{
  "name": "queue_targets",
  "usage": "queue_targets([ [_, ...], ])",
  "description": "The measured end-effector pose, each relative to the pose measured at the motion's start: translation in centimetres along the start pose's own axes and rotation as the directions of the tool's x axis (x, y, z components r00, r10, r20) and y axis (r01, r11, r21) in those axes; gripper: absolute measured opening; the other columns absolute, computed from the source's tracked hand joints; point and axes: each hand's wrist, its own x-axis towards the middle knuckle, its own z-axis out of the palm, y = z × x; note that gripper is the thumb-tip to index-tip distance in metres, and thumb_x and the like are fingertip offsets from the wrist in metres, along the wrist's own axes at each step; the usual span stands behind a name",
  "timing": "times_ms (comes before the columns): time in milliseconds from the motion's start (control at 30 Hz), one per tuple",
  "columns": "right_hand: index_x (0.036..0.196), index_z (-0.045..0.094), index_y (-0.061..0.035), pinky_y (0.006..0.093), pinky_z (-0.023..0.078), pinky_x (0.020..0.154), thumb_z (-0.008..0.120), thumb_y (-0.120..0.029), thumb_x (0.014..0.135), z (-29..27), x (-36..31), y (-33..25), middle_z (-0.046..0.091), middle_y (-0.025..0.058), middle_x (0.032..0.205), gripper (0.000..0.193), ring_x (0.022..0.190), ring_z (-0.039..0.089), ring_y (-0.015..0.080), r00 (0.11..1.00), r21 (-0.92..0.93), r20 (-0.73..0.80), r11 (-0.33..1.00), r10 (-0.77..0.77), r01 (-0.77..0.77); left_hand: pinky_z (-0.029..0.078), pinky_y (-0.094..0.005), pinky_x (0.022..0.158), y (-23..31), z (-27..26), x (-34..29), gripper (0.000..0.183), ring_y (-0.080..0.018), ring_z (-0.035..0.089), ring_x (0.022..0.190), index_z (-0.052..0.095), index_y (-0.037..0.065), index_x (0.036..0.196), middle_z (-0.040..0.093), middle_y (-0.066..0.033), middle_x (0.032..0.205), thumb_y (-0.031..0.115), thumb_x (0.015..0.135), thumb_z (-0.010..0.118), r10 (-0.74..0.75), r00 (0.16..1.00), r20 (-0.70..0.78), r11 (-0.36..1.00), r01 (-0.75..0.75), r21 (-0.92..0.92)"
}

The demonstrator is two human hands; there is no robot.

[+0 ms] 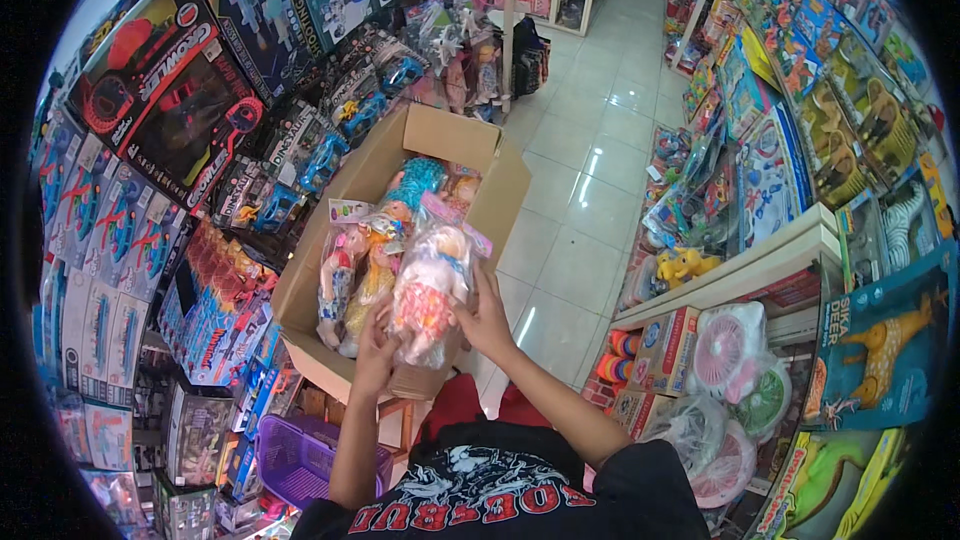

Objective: Picking up plastic-wrapped dolls and placing them into a cardboard box.

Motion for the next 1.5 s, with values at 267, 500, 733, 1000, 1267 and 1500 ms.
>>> queue_targets([
  [267, 0.133, 0.046, 0.0032, 0.0386, 0.048, 0.093, 0.062, -0.010, 0.084, 5.6, 8.6, 0.1, 0.039, 0.0239, 0.135, 0.054, 0.114, 0.052, 0.0355, 0.901, -0.449, -0.054, 0.817, -0.430, 0.363, 0.032, -0.0345, 0.108, -1.2, -4.6, 10.1, 0.060, -0.0235, 0.040, 0.129, 0.033, 0.001, 0.142, 0.044, -0.0175, 0.138, 0.006, 0.088, 0.059, 0.101, 0.993, -0.063, 0.972, -0.085, 0.219],
  [500, 0.125, 0.046, 0.0124, 0.0463, 0.044, 0.098, 0.057, -0.008, 0.081, 7.4, 14.1, 2.3, 0.041, 0.0327, 0.132, 0.050, 0.119, 0.048, 0.0447, 0.984, -0.754, -0.043, 0.652, -0.173, 0.082, 0.031, -0.0348, 0.109, -6.6, -4.9, 20.8, 0.057, -0.0286, 0.040, 0.132, 0.034, -0.004, 0.139, 0.044, -0.0218, 0.138, 0.003, 0.088, 0.057, 0.085, 0.989, 0.121, 0.892, -0.129, 0.433],
  [733, 0.114, 0.055, 0.0050, 0.0458, 0.053, 0.081, 0.052, -0.012, 0.084, 10.4, 16.3, 4.0, 0.060, 0.0237, 0.115, 0.035, 0.101, 0.063, 0.0355, 0.989, -0.936, 0.040, 0.353, 0.146, -0.015, 0.030, -0.0419, 0.110, -14.6, -6.2, 25.5, 0.053, -0.0404, 0.037, 0.132, 0.036, -0.002, 0.140, 0.044, -0.0273, 0.136, 0.004, 0.089, 0.050, 0.285, 0.903, 0.321, 0.720, -0.423, 0.551],
  [1000, 0.121, 0.058, -0.0034, 0.0436, 0.053, 0.082, 0.046, -0.015, 0.089, 8.6, 16.5, 4.1, 0.064, 0.0168, 0.116, 0.036, 0.100, 0.066, 0.0310, 0.894, -0.986, 0.084, 0.165, 0.441, 0.012, 0.031, -0.0404, 0.111, -12.3, -4.3, 23.1, 0.050, -0.0420, 0.034, 0.133, 0.036, -0.004, 0.141, 0.037, -0.0302, 0.140, 0.003, 0.091, 0.041, 0.175, 0.893, 0.414, 0.627, -0.426, 0.652],
  [1267, 0.122, 0.057, -0.0013, 0.0419, 0.051, 0.087, 0.045, -0.008, 0.089, 9.6, 15.6, 2.4, 0.056, 0.0152, 0.129, 0.036, 0.113, 0.059, 0.0289, 0.917, -0.972, 0.181, 0.206, 0.355, 0.112, 0.038, -0.0403, 0.105, -8.9, -9.4, 20.1, 0.052, -0.0399, 0.045, 0.125, 0.045, -0.005, 0.133, 0.047, -0.0263, 0.135, 0.000, 0.083, 0.057, 0.082, 0.831, 0.550, 0.457, -0.522, 0.721],
  [1500, 0.113, 0.059, 0.0025, 0.0445, 0.037, 0.103, 0.049, 0.002, 0.080, 7.0, 9.2, 2.1, 0.057, 0.0202, 0.119, 0.034, 0.116, 0.050, 0.0376, 0.894, -0.599, -0.093, 0.742, -0.438, 0.301, 0.034, -0.0472, 0.107, -2.5, -7.9, 13.0, 0.042, -0.0363, 0.042, 0.130, 0.054, 0.000, 0.127, 0.052, -0.0186, 0.133, 0.018, 0.090, 0.057, 0.149, 0.671, 0.726, 0.422, -0.708, 0.567],
])
